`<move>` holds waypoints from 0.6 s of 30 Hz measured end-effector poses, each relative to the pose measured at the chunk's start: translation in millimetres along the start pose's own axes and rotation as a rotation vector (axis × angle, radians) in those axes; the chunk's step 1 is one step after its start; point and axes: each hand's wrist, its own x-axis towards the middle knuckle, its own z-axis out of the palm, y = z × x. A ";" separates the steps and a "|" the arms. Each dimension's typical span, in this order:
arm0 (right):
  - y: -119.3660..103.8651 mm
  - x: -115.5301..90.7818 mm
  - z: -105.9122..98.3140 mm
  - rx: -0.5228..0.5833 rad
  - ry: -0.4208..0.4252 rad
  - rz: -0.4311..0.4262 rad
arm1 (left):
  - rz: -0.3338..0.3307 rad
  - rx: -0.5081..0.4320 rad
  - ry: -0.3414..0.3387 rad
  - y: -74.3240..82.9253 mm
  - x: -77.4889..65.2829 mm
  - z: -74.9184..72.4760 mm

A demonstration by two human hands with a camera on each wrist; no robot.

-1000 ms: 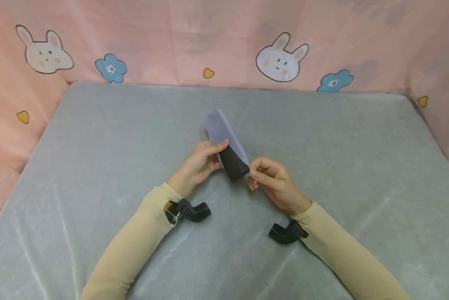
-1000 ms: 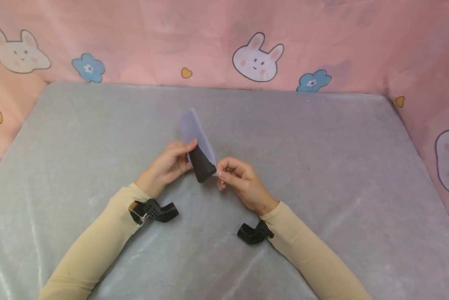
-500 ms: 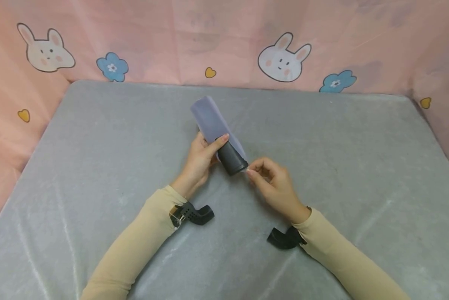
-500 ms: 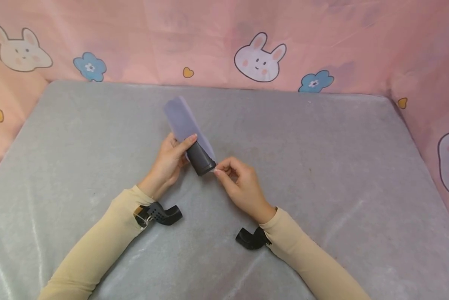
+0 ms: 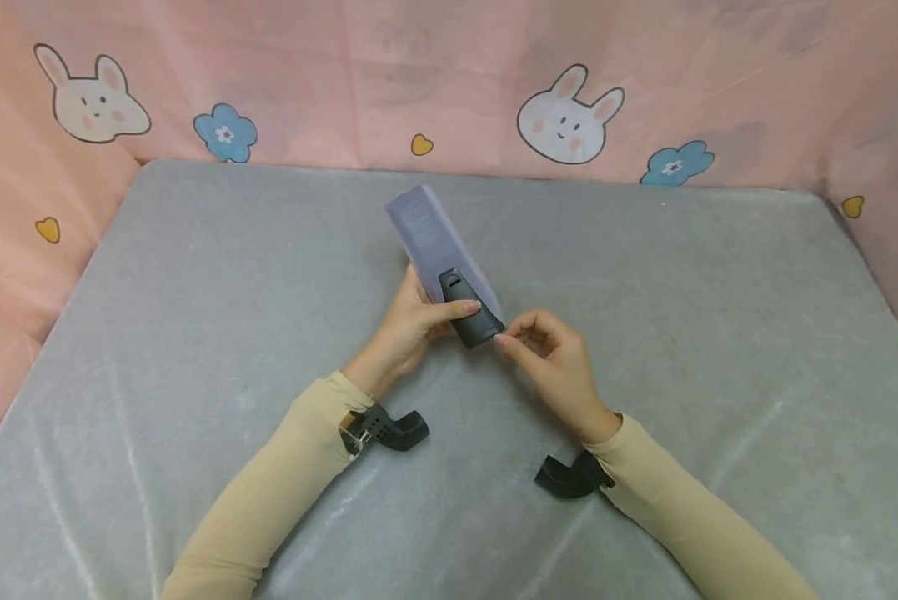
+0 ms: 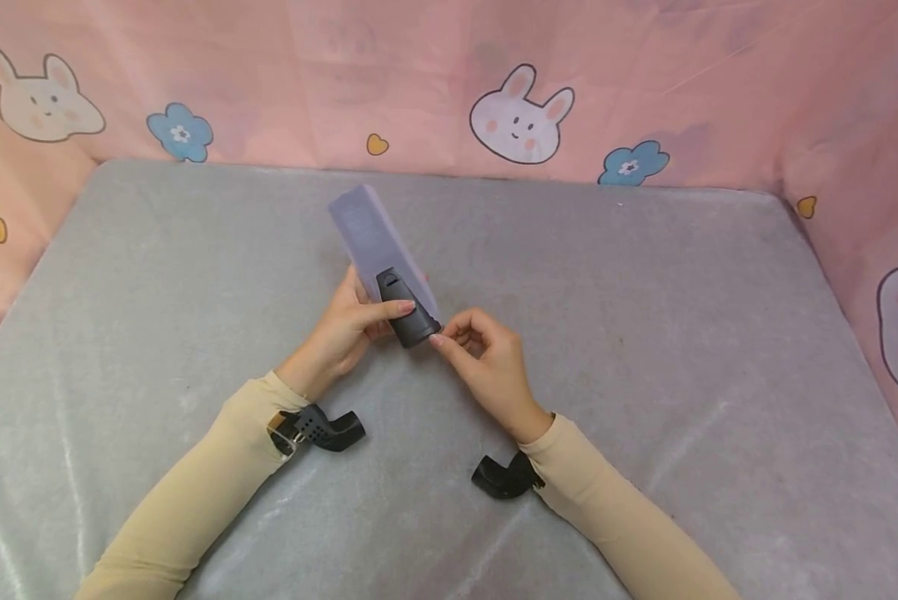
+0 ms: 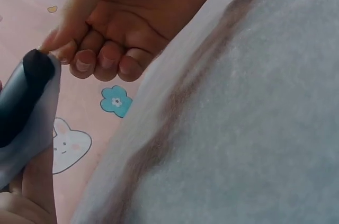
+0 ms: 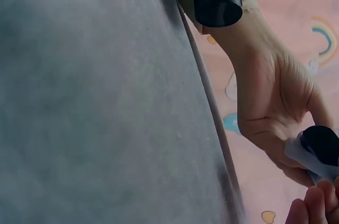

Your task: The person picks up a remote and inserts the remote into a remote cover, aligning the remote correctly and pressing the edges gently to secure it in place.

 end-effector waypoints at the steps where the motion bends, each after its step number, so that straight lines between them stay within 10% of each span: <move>1: 0.5 0.1 -0.6 0.034 -0.002 0.022 | 0.000 0.004 -0.010 0.5 -0.2 -0.2; 18: 6.4 3.6 -4.8 0.272 -0.055 0.249 | 0.007 0.015 -0.110 2.2 -1.5 -1.7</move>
